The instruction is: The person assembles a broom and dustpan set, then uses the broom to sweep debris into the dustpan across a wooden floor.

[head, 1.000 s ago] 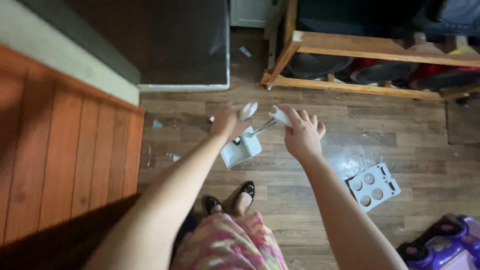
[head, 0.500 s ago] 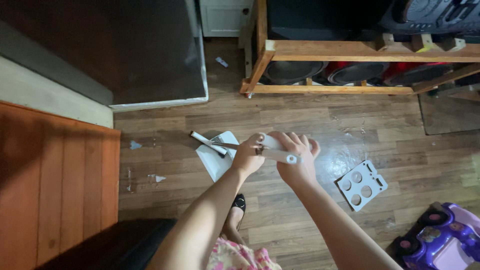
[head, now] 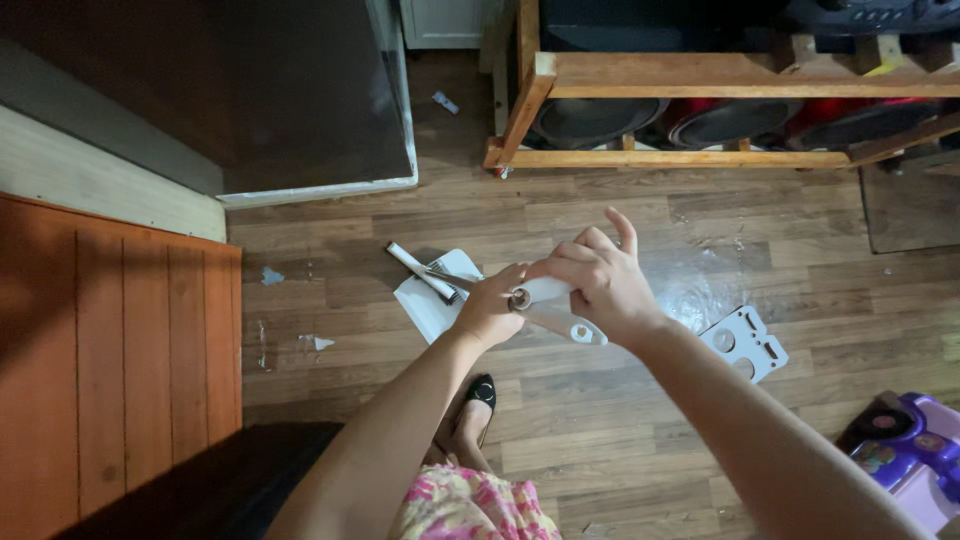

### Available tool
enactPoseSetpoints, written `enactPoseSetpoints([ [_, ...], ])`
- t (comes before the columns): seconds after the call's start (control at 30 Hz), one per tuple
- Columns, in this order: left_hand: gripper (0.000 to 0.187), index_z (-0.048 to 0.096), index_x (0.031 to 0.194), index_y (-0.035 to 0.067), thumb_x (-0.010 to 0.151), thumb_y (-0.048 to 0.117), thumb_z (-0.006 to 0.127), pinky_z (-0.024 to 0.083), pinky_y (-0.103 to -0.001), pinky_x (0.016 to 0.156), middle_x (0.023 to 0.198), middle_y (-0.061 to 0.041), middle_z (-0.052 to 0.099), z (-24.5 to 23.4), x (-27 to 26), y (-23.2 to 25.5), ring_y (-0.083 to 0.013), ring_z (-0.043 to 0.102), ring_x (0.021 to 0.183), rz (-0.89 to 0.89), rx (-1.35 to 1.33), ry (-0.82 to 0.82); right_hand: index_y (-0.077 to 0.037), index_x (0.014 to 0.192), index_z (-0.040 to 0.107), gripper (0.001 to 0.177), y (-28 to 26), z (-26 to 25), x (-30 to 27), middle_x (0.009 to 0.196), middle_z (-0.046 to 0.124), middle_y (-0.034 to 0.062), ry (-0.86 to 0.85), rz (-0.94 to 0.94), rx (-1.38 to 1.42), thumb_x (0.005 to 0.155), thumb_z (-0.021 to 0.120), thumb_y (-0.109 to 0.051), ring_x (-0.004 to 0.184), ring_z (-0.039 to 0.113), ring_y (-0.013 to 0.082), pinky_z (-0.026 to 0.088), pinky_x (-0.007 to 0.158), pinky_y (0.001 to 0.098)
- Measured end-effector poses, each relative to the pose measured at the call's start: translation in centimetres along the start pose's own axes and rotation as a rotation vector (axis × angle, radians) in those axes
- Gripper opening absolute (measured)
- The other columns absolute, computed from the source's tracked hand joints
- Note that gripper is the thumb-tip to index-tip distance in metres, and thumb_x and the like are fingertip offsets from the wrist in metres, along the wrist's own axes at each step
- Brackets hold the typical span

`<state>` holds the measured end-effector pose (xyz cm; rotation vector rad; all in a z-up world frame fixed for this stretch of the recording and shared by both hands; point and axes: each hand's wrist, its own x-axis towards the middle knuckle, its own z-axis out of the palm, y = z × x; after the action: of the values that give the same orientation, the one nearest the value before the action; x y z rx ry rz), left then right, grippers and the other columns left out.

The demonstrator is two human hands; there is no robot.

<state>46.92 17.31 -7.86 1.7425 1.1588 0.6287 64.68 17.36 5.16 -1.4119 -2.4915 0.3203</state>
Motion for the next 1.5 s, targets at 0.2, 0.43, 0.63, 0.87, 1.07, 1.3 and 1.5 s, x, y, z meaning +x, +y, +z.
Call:
enactPoseSetpoints([
  [0.2,0.042,0.064,0.121,0.014,0.082,0.024,0.076,0.053,-0.046,0.088,0.126,-0.018,0.064,-3.2,-1.5,-0.1,-0.0394,0.064,0.110,0.224,0.219,-0.008,-0.037,0.132,0.061,0.053,-1.7,-2.2,1.5,0.113,0.064,-0.0036,-0.489,0.285,0.130,0.083,0.081,-0.035,0.109,0.064,0.0218,0.054,0.099,0.0461],
  [0.43,0.029,0.069,0.116,0.014,0.091,0.027,0.069,0.058,-0.037,0.073,0.102,-0.011,0.068,-8.7,-4.0,-9.0,-0.0234,0.068,0.087,-0.580,-0.458,-0.211,-0.030,0.147,0.054,0.069,0.1,-0.5,2.9,0.148,0.052,0.0028,-0.874,0.454,0.846,0.081,0.072,-0.036,0.128,0.061,0.0228,0.058,0.094,0.0478],
  [0.63,0.022,0.071,0.109,0.004,0.095,0.021,0.071,0.063,-0.034,0.078,0.094,-0.014,0.069,-10.4,-7.4,-8.9,-0.0207,0.070,0.082,-1.039,-1.118,0.064,-0.008,0.153,0.051,0.063,4.4,9.2,-0.8,0.162,0.048,0.0098,-0.401,0.709,2.028,0.094,0.056,-0.031,0.141,0.050,0.0213,0.039,0.111,0.0436],
  [0.87,0.038,0.046,0.132,0.010,0.096,0.006,0.058,0.060,-0.042,0.064,0.083,-0.010,0.058,-7.5,-10.3,-13.4,-0.0221,0.062,0.071,-1.080,-0.920,-0.017,-0.009,0.125,0.063,0.042,3.9,22.1,-0.3,0.130,0.065,0.0150,-0.279,0.405,0.683,0.086,0.072,-0.024,0.124,0.056,0.0291,0.045,0.103,0.0424],
  [1.07,0.047,0.051,0.127,-0.007,0.095,0.023,0.066,0.058,-0.052,0.072,0.096,-0.028,0.068,-9.9,-18.9,-21.7,-0.0399,0.072,0.087,-0.854,0.346,-0.234,-0.009,0.106,0.066,0.027,3.2,27.2,0.6,0.096,0.068,0.0069,0.161,1.006,0.787,0.101,0.067,-0.035,0.092,0.060,0.0216,0.049,0.084,0.0402],
  [1.3,0.033,0.072,0.111,0.009,0.095,0.036,0.062,0.058,-0.052,0.087,0.103,-0.019,0.076,-22.6,-23.2,-19.8,-0.0400,0.073,0.098,-0.841,0.813,-0.152,-0.013,0.094,0.057,0.023,5.1,26.4,-0.2,0.087,0.061,-0.0018,0.507,1.371,1.017,0.099,0.071,-0.030,0.082,0.051,0.0130,0.046,0.075,0.0306],
  [1.5,0.038,0.080,0.104,0.008,0.109,0.030,0.049,0.059,-0.042,0.077,0.102,-0.014,0.079,-37.3,-19.0,-15.1,-0.0267,0.076,0.093,-1.140,1.105,-0.187,-0.011,0.091,0.052,0.027,3.3,27.3,-0.8,0.076,0.051,0.0005,0.646,1.303,1.301,0.102,0.070,-0.027,0.062,0.041,0.0105,0.034,0.053,0.0293],
])
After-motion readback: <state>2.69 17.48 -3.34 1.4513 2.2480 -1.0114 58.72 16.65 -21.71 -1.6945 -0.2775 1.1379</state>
